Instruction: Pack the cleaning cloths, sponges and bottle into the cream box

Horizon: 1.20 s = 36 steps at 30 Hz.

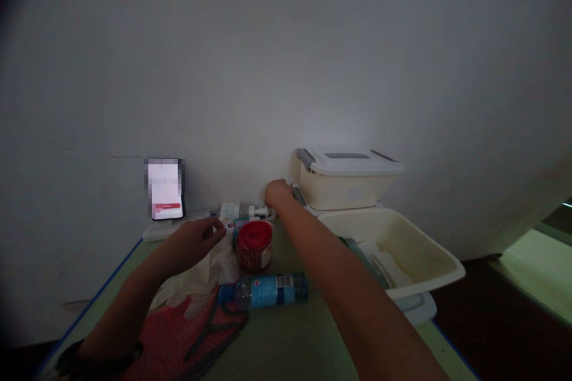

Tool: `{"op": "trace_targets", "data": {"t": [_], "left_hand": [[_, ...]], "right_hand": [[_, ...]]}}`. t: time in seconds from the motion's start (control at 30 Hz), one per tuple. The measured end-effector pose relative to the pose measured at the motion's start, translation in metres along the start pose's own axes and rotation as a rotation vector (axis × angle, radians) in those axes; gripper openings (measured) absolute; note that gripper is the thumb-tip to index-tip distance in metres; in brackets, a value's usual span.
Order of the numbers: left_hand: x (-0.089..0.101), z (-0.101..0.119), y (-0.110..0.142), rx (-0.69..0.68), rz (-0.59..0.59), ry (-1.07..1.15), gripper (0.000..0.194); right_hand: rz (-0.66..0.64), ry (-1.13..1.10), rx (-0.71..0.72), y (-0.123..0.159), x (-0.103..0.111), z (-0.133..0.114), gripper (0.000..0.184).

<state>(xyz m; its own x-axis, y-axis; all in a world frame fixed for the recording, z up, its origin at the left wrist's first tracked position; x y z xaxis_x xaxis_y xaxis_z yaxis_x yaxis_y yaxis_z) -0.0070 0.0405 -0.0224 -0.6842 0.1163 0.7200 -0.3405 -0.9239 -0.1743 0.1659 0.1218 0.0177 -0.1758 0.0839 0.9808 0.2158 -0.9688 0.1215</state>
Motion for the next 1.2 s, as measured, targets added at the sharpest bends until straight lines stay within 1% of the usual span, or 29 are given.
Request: {"op": "trace_targets", "data": {"t": [0.07,0.13,0.2,0.27,0.3,0.33,0.37,0.43,0.47,0.53,0.6,0.7,0.77,0.83,0.93,1.0,1.03,1.13,1.2], "left_hand": [[0.0,0.003,0.0,-0.008,0.012,0.013,0.024],[0.003,0.006,0.002,-0.014,0.028,0.043,0.023],[0.009,0.009,0.006,-0.045,0.016,0.133,0.026],[0.02,0.014,0.014,-0.098,-0.073,0.285,0.036],[0.026,0.017,0.019,-0.123,-0.142,0.368,0.038],[0.032,0.021,0.025,-0.131,-0.199,0.44,0.038],[0.038,0.024,0.031,-0.125,-0.235,0.5,0.037],[0.046,0.031,0.042,-0.11,-0.286,0.576,0.033],[0.048,0.033,0.045,-0.096,-0.317,0.594,0.033],[0.047,0.036,0.048,-0.059,-0.361,0.606,0.032],[0.041,0.035,0.046,-0.009,-0.344,0.596,0.031],[0.032,0.03,0.038,0.053,-0.284,0.531,0.033],[0.028,0.029,0.035,0.051,-0.314,0.492,0.032],[0.026,0.03,0.034,0.022,-0.37,0.485,0.027],[0.026,0.032,0.034,-0.015,-0.403,0.48,0.023],[0.025,0.033,0.033,-0.033,-0.401,0.453,0.024],[0.025,0.034,0.033,-0.045,-0.384,0.43,0.025],[0.022,0.039,0.031,-0.09,-0.271,0.341,0.024],[0.018,0.043,0.03,-0.105,-0.214,0.303,0.022]], "right_hand": [[0.067,-0.038,-0.087,0.01,0.014,0.0,0.032],[0.177,-0.09,-0.133,0.032,0.028,-0.007,0.036],[0.306,-0.152,-0.107,0.065,0.036,-0.021,0.042],[0.452,-0.24,-0.055,0.103,0.033,-0.038,0.043],[0.626,-0.425,-0.014,0.122,0.029,-0.045,0.041],[0.768,-0.607,0.043,0.137,0.021,-0.051,0.039],[0.855,-0.766,0.094,0.149,0.01,-0.056,0.036],[0.881,-0.998,0.187,0.157,-0.016,-0.061,0.033],[0.884,-1.051,0.215,0.156,-0.029,-0.062,0.034],[0.978,-1.063,0.248,0.149,-0.052,-0.06,0.036],[0.98,-1.077,0.303,0.14,-0.069,-0.058,0.04],[0.97,-1.098,0.35,0.136,-0.085,-0.055,0.044],[0.962,-1.104,0.341,0.14,-0.09,-0.054,0.044],[0.947,-1.103,0.37,0.145,-0.091,-0.053,0.042],[0.909,-1.14,0.443,0.148,-0.089,-0.054,0.027],[0.896,-1.22,0.425,0.148,-0.088,-0.055,0.021],[0.883,-1.274,0.401,0.146,-0.089,-0.056,0.023],[0.798,-1.415,0.315,0.141,-0.092,-0.06,0.034],[0.711,-1.436,0.246,0.138,-0.094,-0.062,0.031]]}}
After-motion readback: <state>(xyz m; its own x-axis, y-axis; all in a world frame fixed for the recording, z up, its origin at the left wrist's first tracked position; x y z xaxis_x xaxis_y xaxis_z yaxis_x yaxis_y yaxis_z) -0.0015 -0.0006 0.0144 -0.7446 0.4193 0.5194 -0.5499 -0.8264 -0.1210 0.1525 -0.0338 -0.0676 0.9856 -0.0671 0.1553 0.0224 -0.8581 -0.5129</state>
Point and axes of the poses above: each hand's wrist, its own y-axis away from the middle knuckle, its own x-axis out of the back of the hand, z = x × y, the point moved 2 cm from there along -y, towards the middle knuckle, and after that the axes turned 10 degrees about y, right-handed, at the moved point
